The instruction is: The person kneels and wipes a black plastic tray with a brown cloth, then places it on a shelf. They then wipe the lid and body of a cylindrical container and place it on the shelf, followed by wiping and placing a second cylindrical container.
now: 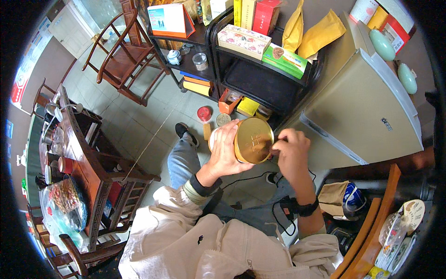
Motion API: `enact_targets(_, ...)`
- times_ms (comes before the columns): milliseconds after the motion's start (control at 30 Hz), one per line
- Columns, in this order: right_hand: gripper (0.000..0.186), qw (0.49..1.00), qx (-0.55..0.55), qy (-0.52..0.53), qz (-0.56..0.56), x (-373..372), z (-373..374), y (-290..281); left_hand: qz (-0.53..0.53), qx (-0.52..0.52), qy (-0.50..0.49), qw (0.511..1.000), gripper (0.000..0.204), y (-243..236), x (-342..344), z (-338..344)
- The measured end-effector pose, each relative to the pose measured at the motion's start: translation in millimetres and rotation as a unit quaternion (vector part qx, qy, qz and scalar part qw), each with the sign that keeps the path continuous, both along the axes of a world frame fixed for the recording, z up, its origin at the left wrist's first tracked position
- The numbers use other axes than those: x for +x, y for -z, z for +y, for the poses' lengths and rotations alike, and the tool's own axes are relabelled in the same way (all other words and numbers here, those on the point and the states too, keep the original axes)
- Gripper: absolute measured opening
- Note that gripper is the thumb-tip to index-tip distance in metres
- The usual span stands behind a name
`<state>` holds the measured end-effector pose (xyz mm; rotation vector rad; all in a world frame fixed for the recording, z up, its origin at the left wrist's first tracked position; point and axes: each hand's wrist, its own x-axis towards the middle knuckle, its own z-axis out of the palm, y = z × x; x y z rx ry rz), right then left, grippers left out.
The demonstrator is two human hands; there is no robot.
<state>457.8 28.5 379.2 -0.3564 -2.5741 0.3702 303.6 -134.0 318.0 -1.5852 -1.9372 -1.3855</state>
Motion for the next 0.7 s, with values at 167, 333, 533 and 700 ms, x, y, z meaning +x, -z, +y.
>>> enact_targets(167,0.024,0.979,-0.154,0.060,0.115,3,31,5,-0.030,0.006,0.005,1.000,0.116,3,-3,-3)
enact_targets(333,0.043,0.851,-0.483,-0.017,0.206,13,28,-19,-0.051,-0.001,-0.001,0.999,0.116,8,1,-2)
enact_targets(533,0.037,0.833,-0.525,-0.033,0.173,-4,15,-25,-0.055,0.006,0.004,0.998,0.116,6,13,3)
enact_targets(700,0.032,0.983,-0.151,-0.002,0.105,-14,2,-6,-0.085,0.021,0.003,0.996,0.117,7,22,4)
